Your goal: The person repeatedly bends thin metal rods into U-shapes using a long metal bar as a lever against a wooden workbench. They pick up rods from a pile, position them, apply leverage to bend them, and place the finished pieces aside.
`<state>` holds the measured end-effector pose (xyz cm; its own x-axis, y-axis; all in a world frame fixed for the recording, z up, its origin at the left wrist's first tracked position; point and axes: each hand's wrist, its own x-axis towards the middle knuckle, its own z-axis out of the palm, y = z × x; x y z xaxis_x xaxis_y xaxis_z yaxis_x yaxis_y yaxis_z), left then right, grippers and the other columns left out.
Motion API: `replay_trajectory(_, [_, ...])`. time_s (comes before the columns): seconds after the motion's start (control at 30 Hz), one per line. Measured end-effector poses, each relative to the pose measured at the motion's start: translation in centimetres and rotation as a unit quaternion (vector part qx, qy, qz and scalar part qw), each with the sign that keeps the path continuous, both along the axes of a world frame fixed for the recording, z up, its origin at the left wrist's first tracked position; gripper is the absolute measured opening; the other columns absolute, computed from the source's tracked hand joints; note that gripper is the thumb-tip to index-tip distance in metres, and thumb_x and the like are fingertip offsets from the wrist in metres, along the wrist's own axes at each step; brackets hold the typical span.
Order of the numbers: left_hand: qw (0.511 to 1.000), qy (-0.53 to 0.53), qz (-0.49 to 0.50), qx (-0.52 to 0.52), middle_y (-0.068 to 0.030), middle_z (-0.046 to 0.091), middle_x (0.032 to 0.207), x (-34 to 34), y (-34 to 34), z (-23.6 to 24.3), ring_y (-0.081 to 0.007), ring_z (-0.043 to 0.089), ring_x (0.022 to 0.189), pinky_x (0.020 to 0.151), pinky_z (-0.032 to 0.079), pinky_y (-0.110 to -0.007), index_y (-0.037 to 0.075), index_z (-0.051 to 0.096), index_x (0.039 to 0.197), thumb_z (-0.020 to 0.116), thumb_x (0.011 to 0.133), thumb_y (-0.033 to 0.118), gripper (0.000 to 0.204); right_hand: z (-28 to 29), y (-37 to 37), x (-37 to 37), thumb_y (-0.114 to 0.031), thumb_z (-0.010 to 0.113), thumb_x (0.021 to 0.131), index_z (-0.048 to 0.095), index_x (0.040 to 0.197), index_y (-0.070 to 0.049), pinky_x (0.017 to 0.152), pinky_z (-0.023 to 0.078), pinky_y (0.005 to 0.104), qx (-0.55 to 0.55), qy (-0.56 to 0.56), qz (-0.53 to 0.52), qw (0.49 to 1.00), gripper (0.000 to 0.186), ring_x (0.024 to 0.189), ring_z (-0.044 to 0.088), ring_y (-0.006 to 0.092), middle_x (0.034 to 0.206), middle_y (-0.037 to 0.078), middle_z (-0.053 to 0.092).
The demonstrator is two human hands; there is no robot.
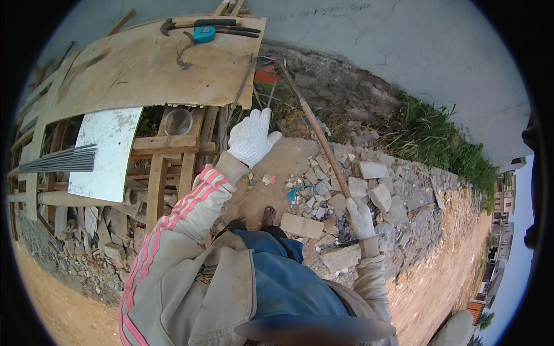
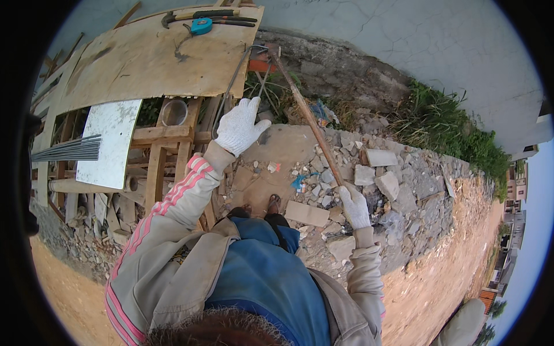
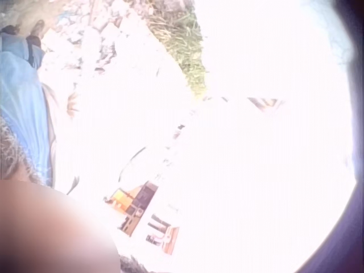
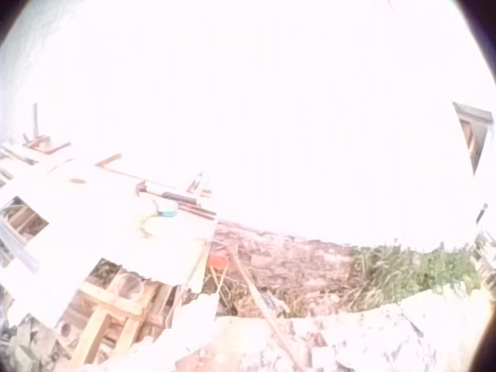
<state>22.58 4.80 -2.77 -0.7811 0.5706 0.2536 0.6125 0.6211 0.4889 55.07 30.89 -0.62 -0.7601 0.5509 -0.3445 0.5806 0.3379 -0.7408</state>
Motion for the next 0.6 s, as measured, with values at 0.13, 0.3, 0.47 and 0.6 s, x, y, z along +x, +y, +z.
replay_trajectory(0.13, [1.000,-0.022,0.000,-0.011,-0.0212,0.069,0.109,1.1,-0.7,-2.0,-0.0400,0.074,0.088,0.072,0.061,-0.050,0.001,0.049,0.148,0.065,0.100,0.029,0.058,-0.5,-1.5,0.7,-0.040,0.055,0.113,0.063,0.093,-0.009,0.048,0.031,0.0270,0.084,0.025,0.031,0.996,0.038,0.056,0.042,0.0050,0.069,-0.006,0.048])
replay_trajectory(0.3, [0.999,-0.033,-0.005,0.014,-0.0225,0.073,0.098,0.2,-0.4,-4.0,-0.0403,0.074,0.083,0.072,0.060,-0.052,-0.003,0.048,0.149,0.060,0.102,0.023,0.055,0.0,-5.9,0.7,-0.044,0.055,0.114,0.056,0.090,-0.014,0.041,0.024,0.0261,-0.076,0.019,-0.029,0.997,0.039,0.048,0.035,0.0042,0.063,-0.008,0.042])
replay_trajectory(0.47, [0.998,0.003,-0.004,0.055,-0.0209,0.073,0.090,0.0,-0.2,-4.9,-0.0403,0.075,0.077,0.066,0.061,-0.052,-0.001,0.051,0.143,0.059,0.103,0.022,0.047,-0.6,-15.1,-0.7,-0.048,0.057,0.112,0.055,0.094,-0.015,0.041,0.027,0.0282,-0.370,0.006,-0.139,0.918,0.037,0.044,0.034,0.0083,0.062,-0.006,0.042])
replay_trajectory(0.6, [0.996,0.000,-0.009,0.088,-0.0230,0.074,0.090,0.0,-0.4,-5.1,-0.0434,0.075,0.077,0.068,0.061,-0.055,-0.001,0.052,0.140,0.058,0.103,0.021,0.044,-0.3,-16.7,-1.2,-0.052,0.055,0.112,0.057,0.099,-0.014,0.043,0.032,0.0290,-0.457,0.030,-0.133,0.879,0.040,0.045,0.038,0.0099,0.065,-0.003,0.044])
